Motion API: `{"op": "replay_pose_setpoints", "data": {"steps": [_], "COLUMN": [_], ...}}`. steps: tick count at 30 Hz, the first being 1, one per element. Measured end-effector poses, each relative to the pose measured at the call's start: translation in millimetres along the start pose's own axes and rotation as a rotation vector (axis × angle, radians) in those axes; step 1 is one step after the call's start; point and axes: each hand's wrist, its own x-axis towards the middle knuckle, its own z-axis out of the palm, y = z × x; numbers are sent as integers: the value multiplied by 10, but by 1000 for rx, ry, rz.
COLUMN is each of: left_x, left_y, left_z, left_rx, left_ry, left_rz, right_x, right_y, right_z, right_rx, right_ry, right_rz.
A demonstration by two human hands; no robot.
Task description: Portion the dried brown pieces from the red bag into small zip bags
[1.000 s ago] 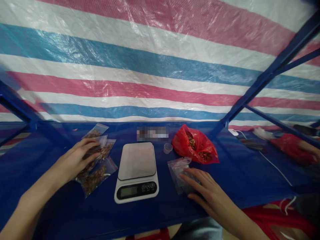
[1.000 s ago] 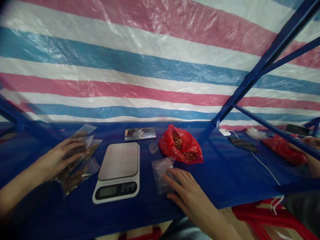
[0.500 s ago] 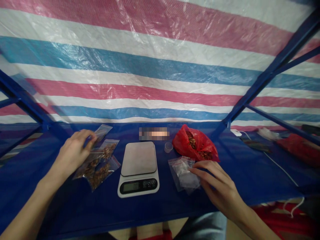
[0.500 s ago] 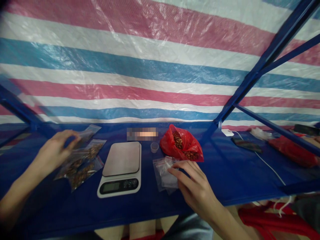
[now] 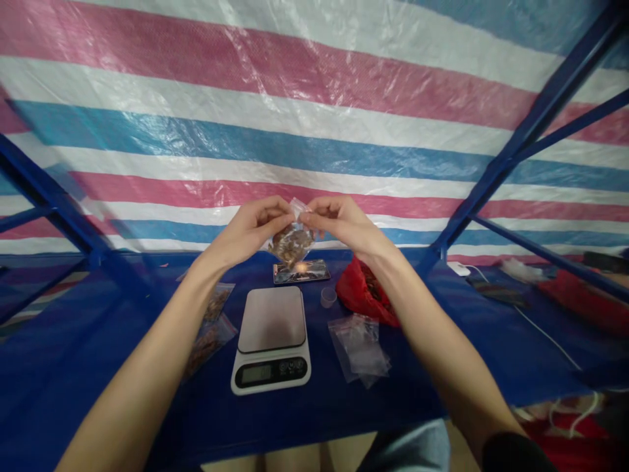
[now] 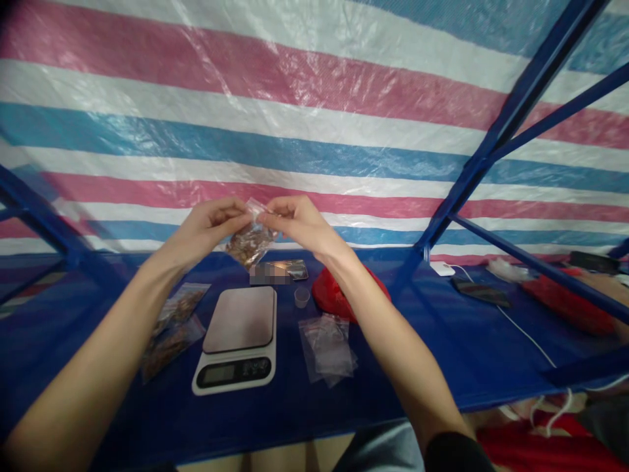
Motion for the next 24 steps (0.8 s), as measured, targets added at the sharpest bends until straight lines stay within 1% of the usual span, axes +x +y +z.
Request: {"op": "replay_pose_setpoints", "data": {"steps": [3,5,8,11,12,13,15,16,17,18,19,20,22,24], "left_x": [71,103,159,224,245,264,296,307,315,319,319,316,304,290], "left_y": [-57,-88,-166,-302,-355,-407,-497,-531,-557,-575,-586,-592,-597,-604], "left_z": [-87,-126,-132,-98,-83,-65,-24,1,28,56,87,117,173,212], "left_rx": [32,79,154,255,295,337,404,412,392,340,264,174,1,-118], "left_ry": [-35,-70,-119,-168,-149,-97,97,193,254,265,231,166,24,-58], "left_rz": [-43,-62,-68,-23,9,45,93,93,75,41,2,-38,-117,-196], "right_x": [87,99,109,135,150,167,208,228,247,262,274,282,286,281], "right_y": [32,84,220,389,444,494,581,616,646,671,693,712,742,762], "right_z": [-78,-123,-169,-182,-181,-179,-171,-165,-158,-148,-136,-122,-86,-46], "right_rx": [46,70,109,120,121,124,138,146,153,157,158,157,156,158], "right_ry": [-64,-81,-108,-157,-158,-144,-76,-39,-6,20,35,35,4,-38], "right_rz": [37,65,146,218,220,211,182,173,169,168,165,159,144,138]}}
